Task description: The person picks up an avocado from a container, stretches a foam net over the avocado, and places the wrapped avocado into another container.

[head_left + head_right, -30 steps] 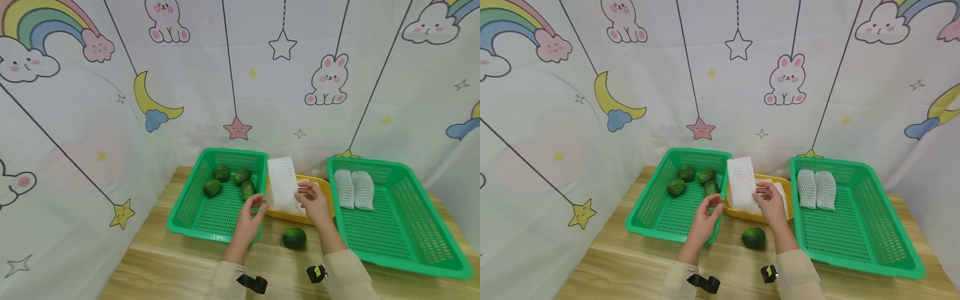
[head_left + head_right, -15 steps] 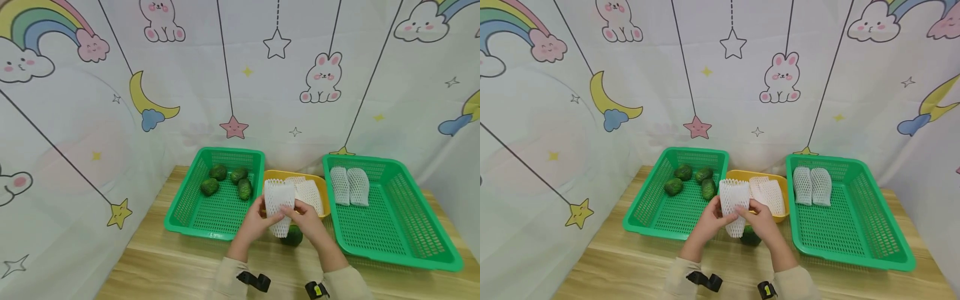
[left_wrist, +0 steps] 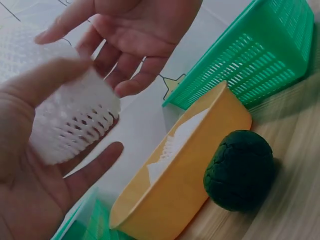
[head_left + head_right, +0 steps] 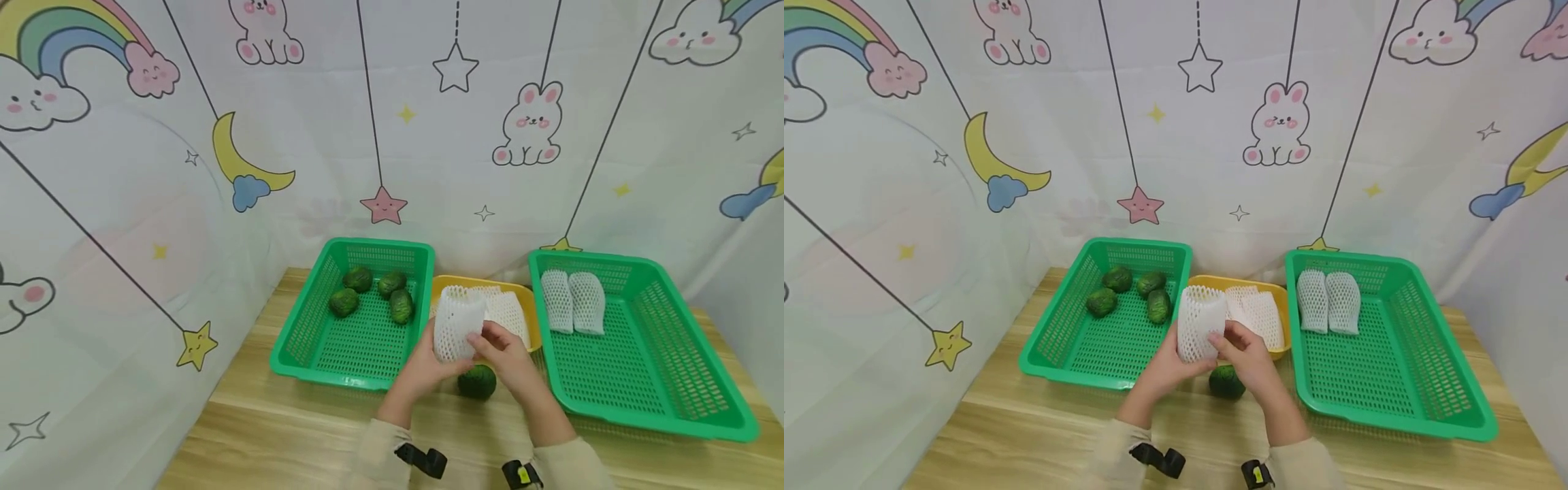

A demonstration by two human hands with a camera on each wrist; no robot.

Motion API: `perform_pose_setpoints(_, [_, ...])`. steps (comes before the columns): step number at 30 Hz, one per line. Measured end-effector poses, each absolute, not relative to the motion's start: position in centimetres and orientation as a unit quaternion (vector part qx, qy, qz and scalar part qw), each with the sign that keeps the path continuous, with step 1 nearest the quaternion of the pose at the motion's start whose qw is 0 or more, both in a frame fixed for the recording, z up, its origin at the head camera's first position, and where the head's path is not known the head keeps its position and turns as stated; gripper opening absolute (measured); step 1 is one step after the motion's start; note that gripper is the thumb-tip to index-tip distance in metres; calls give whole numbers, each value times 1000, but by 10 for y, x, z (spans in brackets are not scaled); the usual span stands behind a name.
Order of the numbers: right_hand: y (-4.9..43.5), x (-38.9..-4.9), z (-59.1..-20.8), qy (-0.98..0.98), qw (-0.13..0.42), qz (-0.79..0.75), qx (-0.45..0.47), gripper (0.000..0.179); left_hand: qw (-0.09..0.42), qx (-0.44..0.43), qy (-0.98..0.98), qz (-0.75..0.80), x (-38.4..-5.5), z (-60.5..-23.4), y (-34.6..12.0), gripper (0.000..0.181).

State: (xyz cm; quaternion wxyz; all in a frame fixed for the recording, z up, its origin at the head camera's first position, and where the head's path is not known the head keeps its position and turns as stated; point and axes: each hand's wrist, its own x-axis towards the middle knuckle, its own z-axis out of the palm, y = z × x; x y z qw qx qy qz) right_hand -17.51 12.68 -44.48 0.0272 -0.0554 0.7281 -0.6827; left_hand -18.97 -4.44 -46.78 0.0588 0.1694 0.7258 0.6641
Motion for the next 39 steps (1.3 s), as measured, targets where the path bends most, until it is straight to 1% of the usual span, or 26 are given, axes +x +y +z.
perform_pose_setpoints(2, [131,-176,-449,755,18,-653,-54,36,28,155,738,656,-192,-469,-44,75])
perform_pose_setpoints(4, [137,-178,-456,791,12,-609,-52,34,4,139,743,654,-193,-469,-47,72])
perform_pose_setpoints(8, [149,-176,-479,872,29,-485,-63,35,0,130,739,661,-187,-457,-52,79])
perform_pose_setpoints(11, [155,-172,-497,899,50,-429,-72,42,8,127,743,657,-182,-446,-53,83])
perform_pose_setpoints(17, [159,-168,-521,885,75,-456,-63,61,10,138,741,656,-181,-443,-54,76])
perform_pose_setpoints(21, [157,-169,-525,871,81,-481,-57,61,5,145,749,646,-182,-445,-55,76])
perform_pose_setpoints(24, [155,-170,-510,862,84,-497,-52,60,7,149,751,643,-186,-455,-56,78])
perform_pose_setpoints(26, [153,-172,-489,860,65,-504,-48,62,7,151,751,643,-190,-464,-55,79])
perform_pose_setpoints(28, [150,-174,-462,852,28,-521,-41,65,7,150,750,644,-194,-473,-55,81])
perform_pose_setpoints(31, [145,-176,-423,834,-58,-548,-31,65,5,146,754,641,-197,-481,-54,81])
perform_pose_setpoints(33, [141,-174,-404,812,-118,-571,-36,65,5,143,758,636,-198,-482,-54,81])
perform_pose_setpoints(36, [137,-171,-387,779,-203,-588,-75,61,8,143,760,634,-199,-482,-53,79])
perform_pose_setpoints(39, [134,-170,-382,749,-262,-590,-150,59,12,147,761,631,-199,-482,-53,78])
